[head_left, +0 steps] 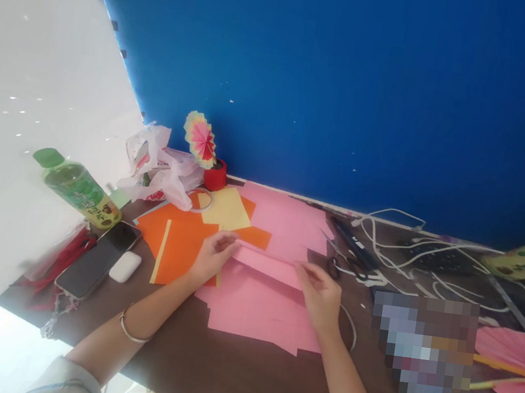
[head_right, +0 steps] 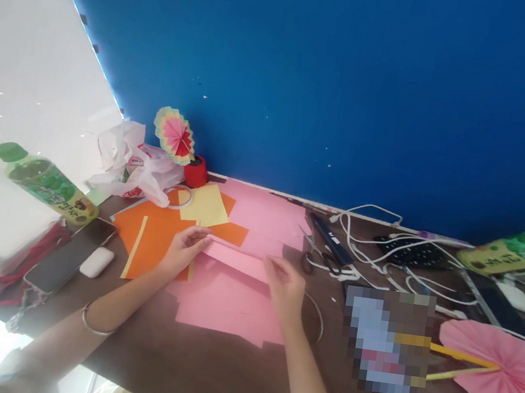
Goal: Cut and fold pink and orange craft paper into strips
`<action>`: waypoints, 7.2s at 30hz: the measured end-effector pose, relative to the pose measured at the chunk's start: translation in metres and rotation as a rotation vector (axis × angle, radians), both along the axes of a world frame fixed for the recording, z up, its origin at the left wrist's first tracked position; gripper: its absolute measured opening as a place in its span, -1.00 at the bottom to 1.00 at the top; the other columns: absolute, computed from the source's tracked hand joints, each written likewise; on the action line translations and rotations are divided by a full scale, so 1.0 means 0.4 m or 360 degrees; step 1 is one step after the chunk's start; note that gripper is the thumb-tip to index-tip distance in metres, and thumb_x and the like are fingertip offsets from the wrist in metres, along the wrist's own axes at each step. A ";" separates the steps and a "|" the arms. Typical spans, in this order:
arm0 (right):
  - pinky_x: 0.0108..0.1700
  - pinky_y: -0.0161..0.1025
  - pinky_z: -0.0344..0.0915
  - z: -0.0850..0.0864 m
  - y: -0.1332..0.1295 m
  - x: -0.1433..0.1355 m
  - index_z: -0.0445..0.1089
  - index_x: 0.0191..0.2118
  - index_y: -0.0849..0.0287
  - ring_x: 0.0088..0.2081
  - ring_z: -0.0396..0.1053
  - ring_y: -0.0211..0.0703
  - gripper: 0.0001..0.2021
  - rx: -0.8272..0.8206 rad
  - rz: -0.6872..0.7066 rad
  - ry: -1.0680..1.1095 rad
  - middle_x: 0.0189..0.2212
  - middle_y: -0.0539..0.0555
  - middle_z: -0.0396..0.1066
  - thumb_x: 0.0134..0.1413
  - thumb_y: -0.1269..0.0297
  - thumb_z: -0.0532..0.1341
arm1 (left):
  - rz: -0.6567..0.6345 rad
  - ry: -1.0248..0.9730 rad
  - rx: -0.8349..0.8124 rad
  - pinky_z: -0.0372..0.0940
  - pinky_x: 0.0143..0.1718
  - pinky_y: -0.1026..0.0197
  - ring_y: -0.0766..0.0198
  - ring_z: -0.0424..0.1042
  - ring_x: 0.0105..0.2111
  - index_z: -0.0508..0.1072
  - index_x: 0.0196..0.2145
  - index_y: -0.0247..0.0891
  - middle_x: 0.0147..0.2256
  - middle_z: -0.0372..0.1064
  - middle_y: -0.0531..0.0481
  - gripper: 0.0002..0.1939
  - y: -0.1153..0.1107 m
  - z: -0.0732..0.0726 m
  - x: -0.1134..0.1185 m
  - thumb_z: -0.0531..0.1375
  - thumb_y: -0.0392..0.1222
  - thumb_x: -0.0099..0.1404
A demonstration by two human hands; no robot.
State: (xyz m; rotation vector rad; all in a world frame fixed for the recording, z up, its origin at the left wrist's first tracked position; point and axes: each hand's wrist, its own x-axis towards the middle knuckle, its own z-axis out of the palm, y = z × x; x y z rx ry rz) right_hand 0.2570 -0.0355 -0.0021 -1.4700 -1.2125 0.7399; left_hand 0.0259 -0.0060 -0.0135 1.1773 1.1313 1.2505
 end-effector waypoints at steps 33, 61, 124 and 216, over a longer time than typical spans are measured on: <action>-0.04 -0.08 0.31 -0.025 0.010 0.012 0.47 -0.33 0.15 -0.19 0.42 -0.06 -0.75 -0.0068 0.0207 0.0246 -0.27 0.13 0.50 -0.20 0.17 0.33 | -0.0021 -0.0009 -0.0192 0.33 -0.25 0.22 0.22 0.45 -0.31 0.52 -0.27 -0.30 -0.31 0.49 -0.09 -0.66 0.007 -0.016 -0.006 0.33 -0.10 -0.02; -0.18 -0.18 0.29 -0.006 -0.008 -0.019 0.43 -0.43 0.16 -0.29 0.38 -0.05 -0.74 -0.0042 0.0310 -0.0111 -0.40 0.08 0.47 -0.03 0.06 0.19 | 0.0066 -0.0076 -0.0022 0.17 -0.39 0.33 0.37 0.29 -0.46 0.42 -0.37 -0.27 -0.49 0.32 0.08 -0.72 -0.001 0.017 0.002 0.20 0.03 0.13; -0.59 -0.29 0.17 0.022 -0.024 -0.053 0.44 -0.35 0.20 -0.69 0.20 -0.27 -0.63 -0.0456 0.0589 0.0303 -0.77 -0.08 0.25 -0.12 -0.05 0.24 | -0.0047 -0.0413 -0.0255 0.31 -0.35 0.27 0.29 0.42 -0.39 0.42 -0.24 -0.30 -0.36 0.43 -0.03 -0.64 0.005 -0.001 -0.001 0.26 0.00 0.08; -0.42 -0.27 0.27 0.008 -0.040 -0.091 0.25 -0.33 0.14 -0.58 0.43 -0.14 -0.63 -0.0617 0.0512 0.0586 -0.65 -0.08 0.38 -0.09 -0.08 0.22 | -0.0497 0.0268 -0.0056 0.33 -0.29 0.30 0.30 0.37 -0.22 0.28 0.01 -0.18 0.02 0.23 -0.10 -0.56 -0.055 0.039 0.035 0.19 -0.25 0.14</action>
